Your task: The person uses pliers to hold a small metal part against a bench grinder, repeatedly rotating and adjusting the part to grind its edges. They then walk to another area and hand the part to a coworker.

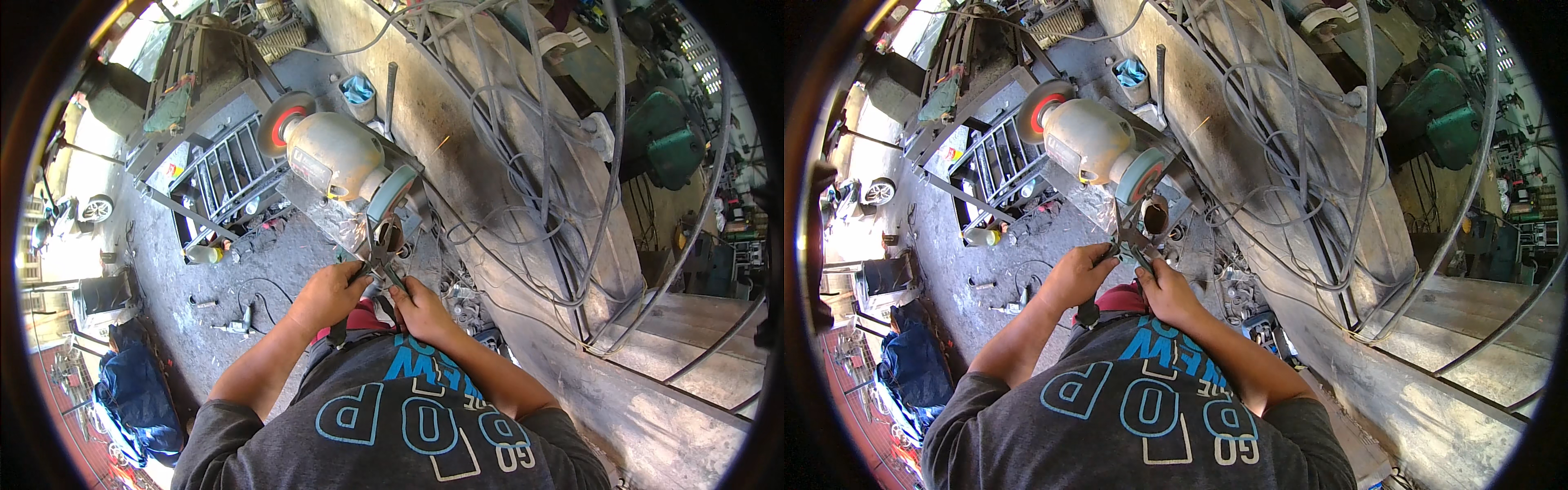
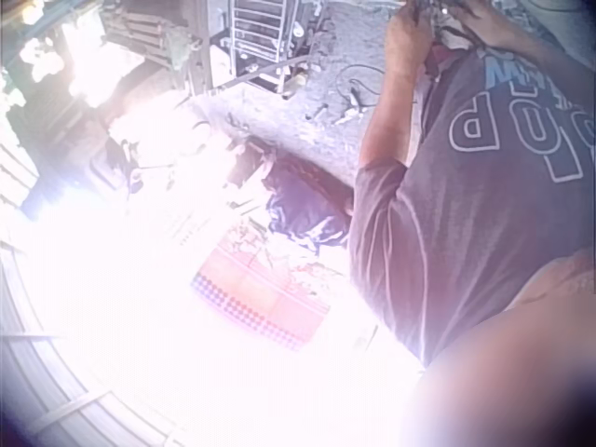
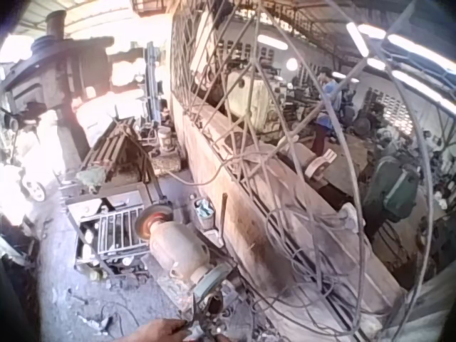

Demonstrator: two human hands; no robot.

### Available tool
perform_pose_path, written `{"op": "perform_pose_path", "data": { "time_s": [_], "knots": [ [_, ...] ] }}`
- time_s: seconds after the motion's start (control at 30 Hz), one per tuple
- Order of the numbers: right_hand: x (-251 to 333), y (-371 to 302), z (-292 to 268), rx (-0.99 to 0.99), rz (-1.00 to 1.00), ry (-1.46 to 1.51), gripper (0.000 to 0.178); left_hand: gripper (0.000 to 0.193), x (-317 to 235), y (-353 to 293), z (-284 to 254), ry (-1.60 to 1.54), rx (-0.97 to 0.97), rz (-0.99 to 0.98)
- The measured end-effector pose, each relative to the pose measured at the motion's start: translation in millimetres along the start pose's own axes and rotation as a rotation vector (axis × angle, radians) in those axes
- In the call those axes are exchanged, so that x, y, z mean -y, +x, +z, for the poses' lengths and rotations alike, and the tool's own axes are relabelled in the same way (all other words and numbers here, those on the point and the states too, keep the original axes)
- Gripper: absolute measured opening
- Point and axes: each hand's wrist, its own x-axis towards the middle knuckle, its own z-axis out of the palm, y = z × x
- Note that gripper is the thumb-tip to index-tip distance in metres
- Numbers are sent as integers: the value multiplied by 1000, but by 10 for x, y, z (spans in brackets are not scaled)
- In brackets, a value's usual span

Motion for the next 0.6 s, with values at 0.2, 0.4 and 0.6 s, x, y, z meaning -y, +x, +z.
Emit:
{"op": "perform_pose_path", "data": {
  "time_s": [0.2, 0.4, 0.6],
  "knots": [
    [-1, -3, 9, -19, -10, 10, 32, 31, -38, -1, -37, 7, 35, -36],
    [15, 7, -1, -22, -16, 14, 32, 31, -46, -1, -39, 17, 49, -52],
    [52, 0, -31, -10, -8, 20, 32, 31, -8, 10, -26, -4, 41, -16]
  ]
}}
